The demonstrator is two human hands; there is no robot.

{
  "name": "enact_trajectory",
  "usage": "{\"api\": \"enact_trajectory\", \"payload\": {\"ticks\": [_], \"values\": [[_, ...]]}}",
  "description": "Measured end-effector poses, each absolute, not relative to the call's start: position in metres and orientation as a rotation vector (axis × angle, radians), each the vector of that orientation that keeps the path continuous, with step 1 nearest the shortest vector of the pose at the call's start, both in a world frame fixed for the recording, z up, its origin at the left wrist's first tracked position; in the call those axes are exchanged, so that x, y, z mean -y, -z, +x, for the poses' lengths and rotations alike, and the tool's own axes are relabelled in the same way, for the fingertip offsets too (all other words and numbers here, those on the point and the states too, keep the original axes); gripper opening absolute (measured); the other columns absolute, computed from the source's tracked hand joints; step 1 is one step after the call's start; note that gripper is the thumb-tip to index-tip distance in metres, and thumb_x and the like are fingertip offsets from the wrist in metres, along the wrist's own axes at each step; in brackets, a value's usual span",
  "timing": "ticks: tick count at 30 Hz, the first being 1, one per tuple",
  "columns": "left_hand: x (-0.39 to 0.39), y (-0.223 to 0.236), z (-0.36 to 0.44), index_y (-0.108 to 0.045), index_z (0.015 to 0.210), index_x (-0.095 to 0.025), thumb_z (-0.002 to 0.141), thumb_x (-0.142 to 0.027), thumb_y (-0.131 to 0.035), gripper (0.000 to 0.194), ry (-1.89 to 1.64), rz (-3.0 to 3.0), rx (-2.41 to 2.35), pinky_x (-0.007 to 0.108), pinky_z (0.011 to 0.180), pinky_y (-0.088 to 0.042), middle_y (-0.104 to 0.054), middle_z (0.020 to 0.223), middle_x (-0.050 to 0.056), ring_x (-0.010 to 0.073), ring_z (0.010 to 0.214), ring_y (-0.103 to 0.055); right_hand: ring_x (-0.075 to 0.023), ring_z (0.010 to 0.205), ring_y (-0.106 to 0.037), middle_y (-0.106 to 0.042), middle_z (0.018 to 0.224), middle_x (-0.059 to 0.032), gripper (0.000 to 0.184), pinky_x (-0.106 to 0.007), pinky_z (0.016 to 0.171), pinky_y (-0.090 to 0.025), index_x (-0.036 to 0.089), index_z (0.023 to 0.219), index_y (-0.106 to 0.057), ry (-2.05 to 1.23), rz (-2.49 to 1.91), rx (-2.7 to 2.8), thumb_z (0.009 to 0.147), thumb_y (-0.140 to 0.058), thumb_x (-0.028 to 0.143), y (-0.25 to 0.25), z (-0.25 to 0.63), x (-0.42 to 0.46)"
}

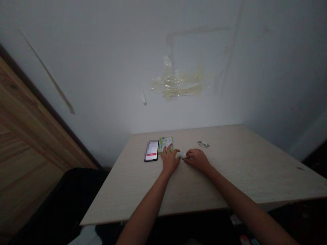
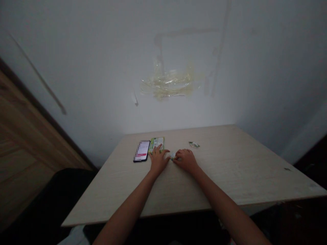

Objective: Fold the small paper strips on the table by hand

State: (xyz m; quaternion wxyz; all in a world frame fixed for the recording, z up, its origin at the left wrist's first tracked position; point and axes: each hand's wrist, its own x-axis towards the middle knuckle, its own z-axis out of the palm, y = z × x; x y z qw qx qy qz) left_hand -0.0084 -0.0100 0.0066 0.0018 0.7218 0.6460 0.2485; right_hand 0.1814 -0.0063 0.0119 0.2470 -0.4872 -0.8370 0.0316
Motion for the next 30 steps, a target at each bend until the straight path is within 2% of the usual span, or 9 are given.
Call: {"api": "enact_trajectory", "payload": {"ticks": [5,14,23,30], "values": [[0.014,-0.010,-0.009,-0.073,0.105,-0.041,0.085,-0.042,-0.067,0.021,-0.784,2.359,-1.934,0.075,0.111,-0.013,-0.045,0.152,-0.002,0.0361,0.143,-0.027,-0.0205,0.102,-0.062,-0.072,0.101,-0.0037,0.016,-0.035,0.098,-0.035,0.023,0.086,-0.073,-0.021,-1.417,2.232,0.088,-0.063,0.035,-0.014,0.186,0.007],[0.019,-0.013,-0.004,-0.073,0.107,-0.049,0.088,-0.047,-0.063,0.021,-0.699,2.496,-1.909,0.079,0.109,-0.008,-0.043,0.154,-0.005,0.0365,0.141,-0.030,-0.0193,0.100,-0.062,-0.071,0.099,-0.0047,0.016,-0.033,0.097,-0.037,0.021,0.088,-0.072,-0.017,-1.418,2.241,0.087,-0.062,0.033,-0.010,0.191,0.002],[0.020,-0.013,-0.004,-0.072,0.107,-0.049,0.087,-0.047,-0.063,0.022,-0.733,2.559,-1.911,0.080,0.108,-0.004,-0.043,0.154,-0.005,0.0372,0.142,-0.031,-0.0193,0.094,-0.062,-0.070,0.091,-0.0057,0.020,-0.030,0.091,-0.041,0.021,0.091,-0.074,-0.042,-1.385,2.211,0.088,-0.062,0.037,-0.005,0.191,-0.002],[0.020,-0.013,-0.003,-0.073,0.104,-0.049,0.085,-0.048,-0.065,0.021,-0.751,2.557,-1.922,0.082,0.106,-0.004,-0.045,0.153,-0.004,0.0388,0.141,-0.032,-0.0188,0.093,-0.061,-0.068,0.092,-0.0057,0.016,-0.031,0.088,-0.042,0.022,0.093,-0.075,-0.046,-1.343,2.257,0.089,-0.062,0.031,-0.002,0.192,-0.002]]}}
